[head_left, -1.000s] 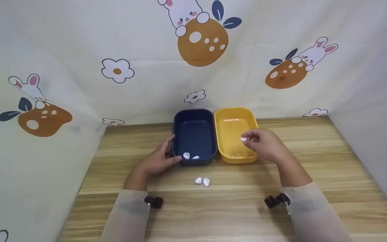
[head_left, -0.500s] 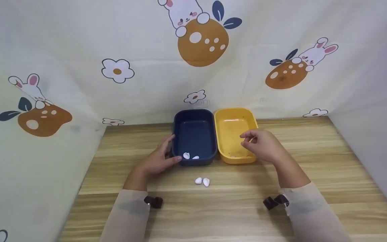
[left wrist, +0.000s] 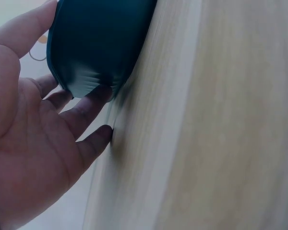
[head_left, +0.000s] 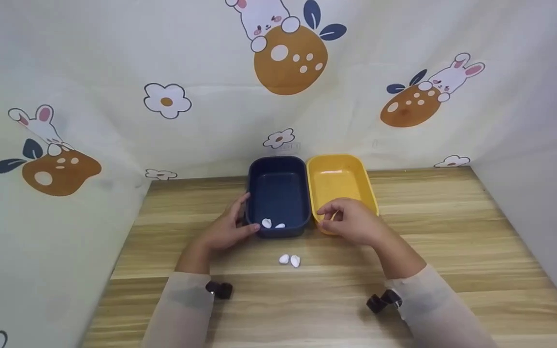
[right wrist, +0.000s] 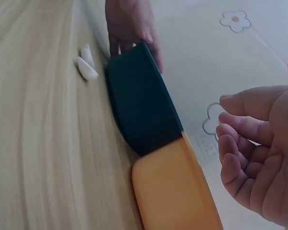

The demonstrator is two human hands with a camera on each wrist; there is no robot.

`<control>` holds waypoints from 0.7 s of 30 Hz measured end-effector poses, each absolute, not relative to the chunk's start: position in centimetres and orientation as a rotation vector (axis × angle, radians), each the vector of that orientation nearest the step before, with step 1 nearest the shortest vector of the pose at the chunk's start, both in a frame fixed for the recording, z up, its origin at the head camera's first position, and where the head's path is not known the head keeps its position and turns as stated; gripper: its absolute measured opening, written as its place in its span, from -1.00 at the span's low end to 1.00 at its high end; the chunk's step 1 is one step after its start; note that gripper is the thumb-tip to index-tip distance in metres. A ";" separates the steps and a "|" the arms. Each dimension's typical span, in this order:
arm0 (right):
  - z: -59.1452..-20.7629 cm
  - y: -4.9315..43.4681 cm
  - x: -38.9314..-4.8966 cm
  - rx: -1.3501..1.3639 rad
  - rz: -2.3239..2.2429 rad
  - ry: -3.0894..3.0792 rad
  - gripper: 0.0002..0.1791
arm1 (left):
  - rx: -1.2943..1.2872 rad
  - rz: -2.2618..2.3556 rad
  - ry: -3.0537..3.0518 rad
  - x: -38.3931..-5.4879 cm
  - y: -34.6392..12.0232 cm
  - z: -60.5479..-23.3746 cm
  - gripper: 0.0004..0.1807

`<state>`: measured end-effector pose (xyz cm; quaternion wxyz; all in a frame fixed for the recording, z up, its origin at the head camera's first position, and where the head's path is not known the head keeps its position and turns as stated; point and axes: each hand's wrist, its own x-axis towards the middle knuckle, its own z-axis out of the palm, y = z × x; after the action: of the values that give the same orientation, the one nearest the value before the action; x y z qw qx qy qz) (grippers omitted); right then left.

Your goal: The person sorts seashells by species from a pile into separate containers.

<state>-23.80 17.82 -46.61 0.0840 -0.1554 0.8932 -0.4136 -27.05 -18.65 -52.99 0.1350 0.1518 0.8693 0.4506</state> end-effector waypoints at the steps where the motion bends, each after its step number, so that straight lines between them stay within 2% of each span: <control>1: -46.6 17.4 -23.7 -0.469 -1.234 2.654 -0.75 | 0.434 1.306 2.517 -27.0 -18.7 -53.0 0.12; 12: -46.0 13.7 -23.4 -0.561 -1.242 2.595 -0.79 | 0.428 1.335 2.487 -26.8 -18.7 -53.1 0.11; 21: -47.0 13.0 -22.7 -0.626 -1.235 2.561 -0.78 | 0.443 1.333 2.496 -27.0 -18.6 -53.1 0.12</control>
<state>-22.72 12.96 -46.98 0.1151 -0.2135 0.8738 -0.4215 -26.98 -18.62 -53.11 0.1385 0.1531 0.8630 0.4610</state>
